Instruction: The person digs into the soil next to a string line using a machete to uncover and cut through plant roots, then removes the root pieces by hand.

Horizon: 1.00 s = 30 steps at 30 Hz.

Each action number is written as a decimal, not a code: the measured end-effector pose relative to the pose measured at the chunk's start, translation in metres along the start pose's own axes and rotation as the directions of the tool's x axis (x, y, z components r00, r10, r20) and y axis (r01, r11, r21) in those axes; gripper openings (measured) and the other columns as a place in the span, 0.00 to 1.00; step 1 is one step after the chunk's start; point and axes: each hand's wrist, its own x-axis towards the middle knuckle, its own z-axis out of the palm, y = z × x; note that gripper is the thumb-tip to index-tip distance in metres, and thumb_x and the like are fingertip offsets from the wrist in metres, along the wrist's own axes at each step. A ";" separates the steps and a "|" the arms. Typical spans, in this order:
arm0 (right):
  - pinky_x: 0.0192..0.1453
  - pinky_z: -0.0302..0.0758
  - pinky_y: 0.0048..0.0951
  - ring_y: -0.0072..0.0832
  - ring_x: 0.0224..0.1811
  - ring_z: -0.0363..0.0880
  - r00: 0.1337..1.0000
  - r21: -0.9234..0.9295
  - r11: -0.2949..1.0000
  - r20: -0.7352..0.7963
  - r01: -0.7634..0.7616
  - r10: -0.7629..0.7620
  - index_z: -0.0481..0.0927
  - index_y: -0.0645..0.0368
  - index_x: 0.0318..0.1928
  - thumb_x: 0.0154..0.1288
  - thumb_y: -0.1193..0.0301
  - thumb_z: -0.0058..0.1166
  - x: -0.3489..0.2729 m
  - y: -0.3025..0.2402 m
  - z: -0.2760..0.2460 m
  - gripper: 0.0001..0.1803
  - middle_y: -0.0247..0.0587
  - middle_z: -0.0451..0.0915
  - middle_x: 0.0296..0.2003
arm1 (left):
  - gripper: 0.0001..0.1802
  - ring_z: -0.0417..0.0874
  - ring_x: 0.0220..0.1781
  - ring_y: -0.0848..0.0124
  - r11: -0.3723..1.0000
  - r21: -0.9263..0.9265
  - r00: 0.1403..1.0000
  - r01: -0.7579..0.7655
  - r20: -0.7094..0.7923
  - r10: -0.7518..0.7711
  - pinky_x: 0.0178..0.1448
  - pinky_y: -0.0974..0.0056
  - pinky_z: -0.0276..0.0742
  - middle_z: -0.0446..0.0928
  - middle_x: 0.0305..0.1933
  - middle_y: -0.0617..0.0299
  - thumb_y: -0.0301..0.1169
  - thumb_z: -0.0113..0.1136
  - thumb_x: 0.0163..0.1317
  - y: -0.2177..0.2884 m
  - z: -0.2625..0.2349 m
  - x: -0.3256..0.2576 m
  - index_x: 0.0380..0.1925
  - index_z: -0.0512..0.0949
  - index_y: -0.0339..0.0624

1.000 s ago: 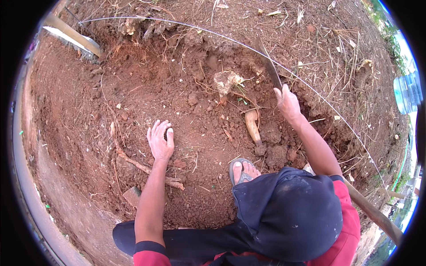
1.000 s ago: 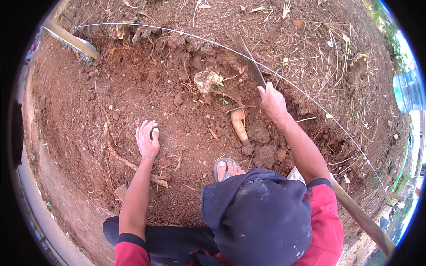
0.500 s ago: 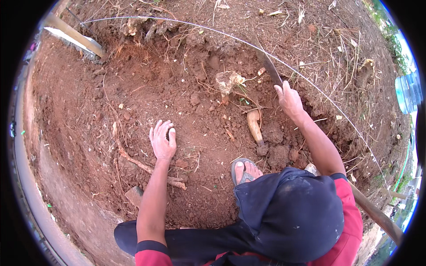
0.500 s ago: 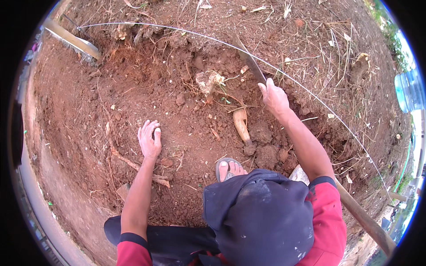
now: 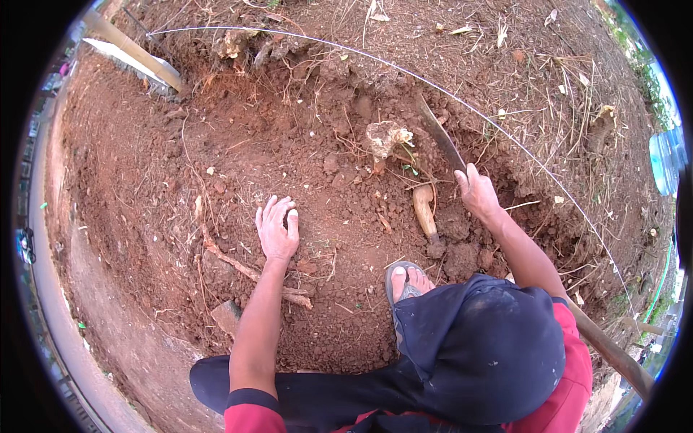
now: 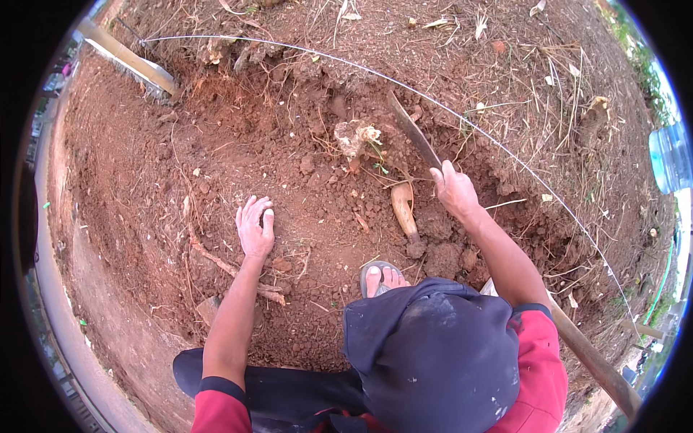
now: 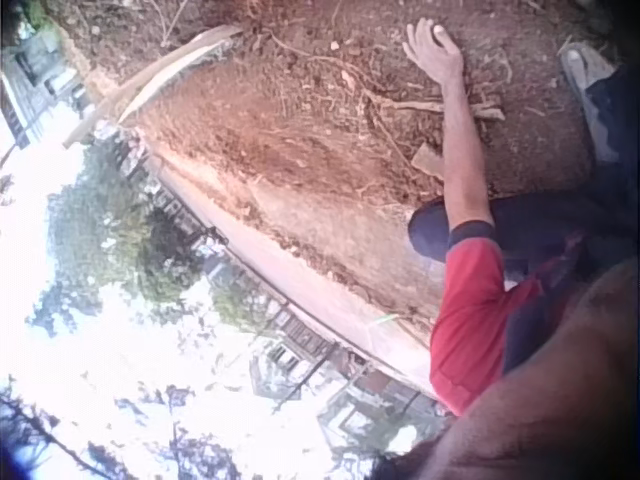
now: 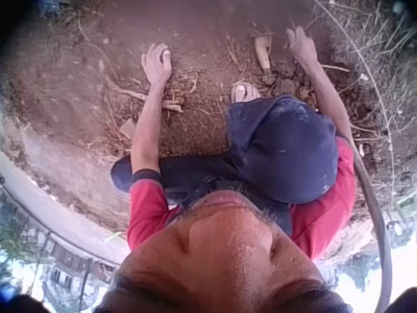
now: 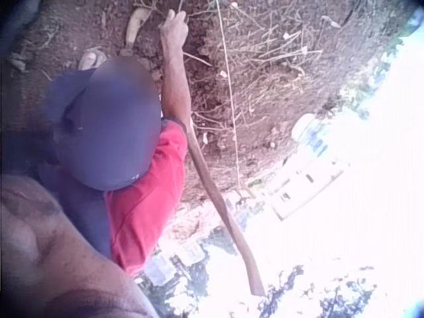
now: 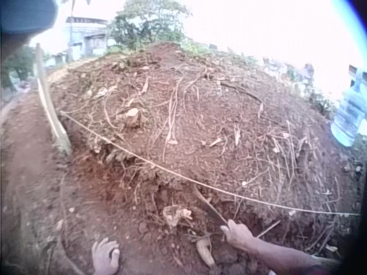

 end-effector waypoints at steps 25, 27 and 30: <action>0.37 0.71 0.38 0.35 0.29 0.75 0.919 0.531 0.755 0.296 -0.384 0.260 0.76 0.65 0.39 0.72 0.49 0.45 -0.158 -0.023 0.021 0.27 0.47 0.75 0.24 | 0.12 0.68 0.68 0.61 1.000 0.009 1.000 -0.007 0.028 0.006 0.74 0.50 0.49 0.79 0.56 0.67 0.38 0.50 0.68 0.008 -0.003 0.003 0.45 0.80 0.51; 0.35 0.73 0.39 0.34 0.26 0.75 0.870 0.579 0.665 0.429 -0.472 0.243 0.75 0.66 0.40 0.73 0.51 0.44 -0.095 -0.039 0.015 0.26 0.45 0.74 0.23 | 0.12 0.69 0.68 0.61 1.000 0.026 1.000 -0.017 0.023 0.017 0.74 0.51 0.49 0.79 0.55 0.67 0.38 0.50 0.68 0.011 0.000 0.006 0.45 0.80 0.52; 0.24 0.68 0.27 0.21 0.17 0.69 0.965 0.638 0.727 0.221 -0.254 0.143 0.76 0.62 0.44 0.74 0.52 0.45 -0.072 -0.036 0.042 0.23 0.36 0.73 0.22 | 0.13 0.68 0.68 0.61 1.000 -0.006 1.000 -0.002 0.025 0.002 0.75 0.48 0.47 0.79 0.55 0.67 0.38 0.51 0.66 0.005 -0.001 0.001 0.45 0.80 0.52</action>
